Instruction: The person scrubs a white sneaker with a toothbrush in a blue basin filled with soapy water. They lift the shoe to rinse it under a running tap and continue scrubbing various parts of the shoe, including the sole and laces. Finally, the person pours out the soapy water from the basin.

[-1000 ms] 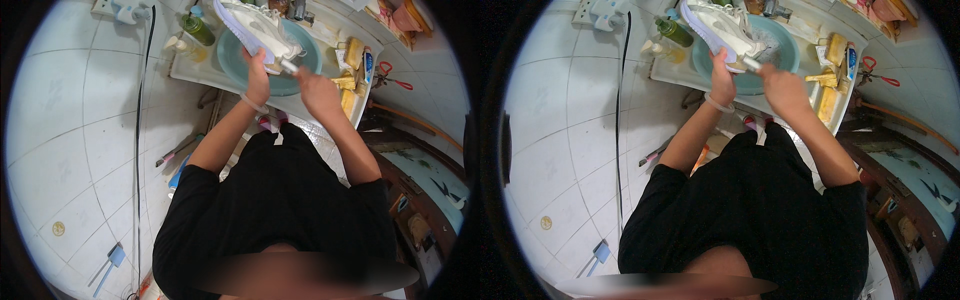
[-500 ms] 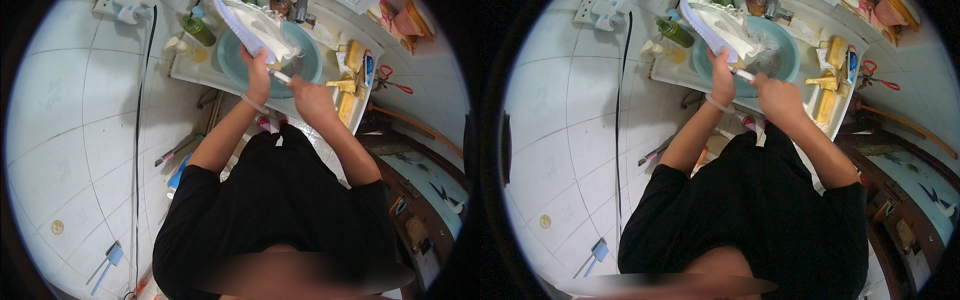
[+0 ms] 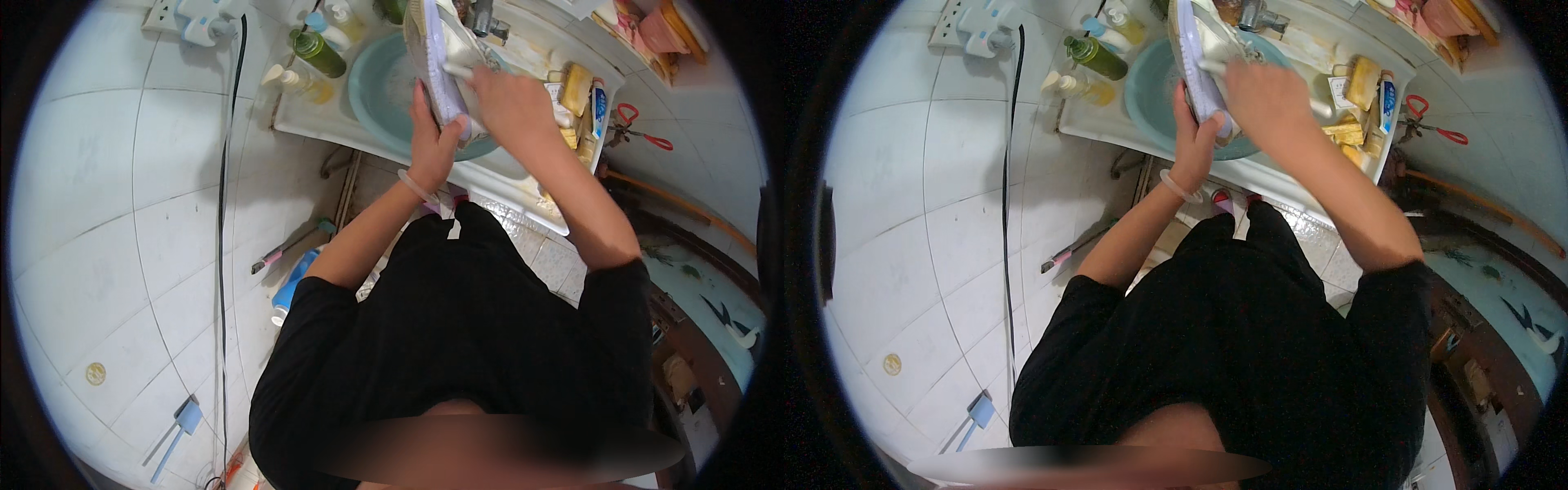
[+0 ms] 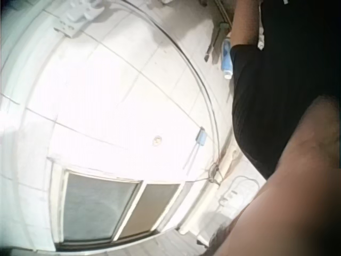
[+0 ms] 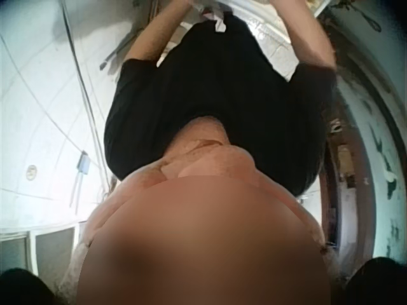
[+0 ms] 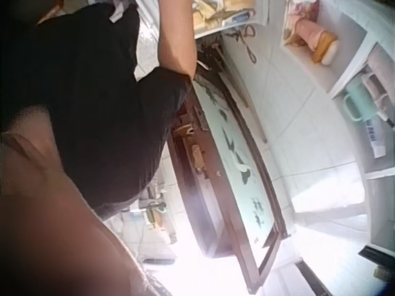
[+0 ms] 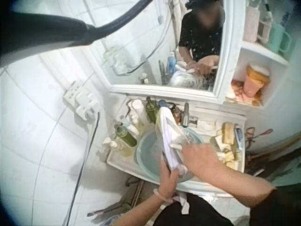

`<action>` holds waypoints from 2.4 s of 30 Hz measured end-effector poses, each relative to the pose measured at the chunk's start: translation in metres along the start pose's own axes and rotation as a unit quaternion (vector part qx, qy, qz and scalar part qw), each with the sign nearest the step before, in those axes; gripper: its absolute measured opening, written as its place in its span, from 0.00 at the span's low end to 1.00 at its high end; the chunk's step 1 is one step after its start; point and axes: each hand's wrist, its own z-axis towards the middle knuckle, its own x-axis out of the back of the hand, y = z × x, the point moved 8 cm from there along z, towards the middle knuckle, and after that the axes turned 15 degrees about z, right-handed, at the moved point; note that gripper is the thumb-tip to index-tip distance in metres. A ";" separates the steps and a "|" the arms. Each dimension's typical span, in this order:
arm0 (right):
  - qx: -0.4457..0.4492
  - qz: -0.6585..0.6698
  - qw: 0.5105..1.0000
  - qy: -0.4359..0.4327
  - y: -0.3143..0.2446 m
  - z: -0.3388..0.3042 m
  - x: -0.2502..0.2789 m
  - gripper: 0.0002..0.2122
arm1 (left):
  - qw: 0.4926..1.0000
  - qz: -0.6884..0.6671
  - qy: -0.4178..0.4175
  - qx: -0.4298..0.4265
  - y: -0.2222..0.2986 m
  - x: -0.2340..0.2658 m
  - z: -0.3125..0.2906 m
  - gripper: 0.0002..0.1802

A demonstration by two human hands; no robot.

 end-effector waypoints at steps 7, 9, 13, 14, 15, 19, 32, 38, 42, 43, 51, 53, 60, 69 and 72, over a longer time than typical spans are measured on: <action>0.023 -0.004 0.999 -0.026 0.003 0.002 -0.023 0.11 | 0.999 -0.005 -0.010 0.046 -0.009 0.011 -0.004 0.42; 0.029 -0.029 0.999 -0.010 0.012 0.016 -0.016 0.10 | 0.998 -0.025 -0.027 0.049 -0.012 0.011 -0.009 0.42; 0.000 -0.009 1.000 0.012 0.044 0.062 0.004 0.14 | 0.993 -0.058 -0.056 0.084 -0.012 0.009 -0.022 0.41; -0.020 0.000 1.000 0.002 0.057 0.070 -0.001 0.15 | 0.987 -0.106 -0.066 0.100 -0.012 0.008 -0.026 0.41; -0.039 0.009 0.999 -0.007 0.070 0.077 -0.007 0.16 | 0.978 -0.154 -0.076 0.117 -0.011 0.007 -0.030 0.41; -0.043 0.080 0.995 -0.031 0.104 0.088 -0.035 0.18 | 0.921 -0.307 -0.116 0.210 -0.016 0.017 -0.055 0.43; -0.132 0.438 0.889 0.007 0.073 0.023 -0.068 0.21 | 0.719 -0.617 -0.172 0.271 0.029 0.006 -0.056 0.32; -0.085 0.321 0.940 -0.080 0.023 -0.021 -0.089 0.18 | 0.648 -0.689 -0.164 0.281 0.006 -0.002 -0.058 0.36; -0.079 0.270 0.959 -0.047 0.042 -0.002 -0.072 0.16 | 0.648 -0.687 -0.162 0.286 0.012 -0.006 -0.057 0.32; -0.081 0.277 0.957 -0.032 0.043 0.001 -0.070 0.15 | 0.648 -0.683 -0.147 0.304 0.016 -0.006 -0.054 0.30; -0.064 0.174 0.981 -0.054 0.034 0.015 -0.065 0.14 | 0.669 -0.674 -0.154 0.272 0.016 0.002 -0.050 0.28; -0.028 0.188 0.979 -0.070 0.018 0.006 -0.077 0.14 | 0.673 -0.665 -0.141 0.291 0.015 0.002 -0.050 0.28; -0.039 0.154 0.982 -0.099 0.022 0.022 -0.070 0.14 | 0.658 -0.676 -0.166 0.286 0.006 -0.001 -0.055 0.36; -0.039 0.166 0.984 -0.046 0.039 0.028 -0.075 0.15 | 0.655 -0.683 -0.172 0.274 0.007 -0.002 -0.047 0.38; -0.028 0.273 0.956 -0.102 0.002 -0.011 -0.080 0.15 | 0.658 -0.692 -0.130 0.265 0.001 0.005 -0.043 0.35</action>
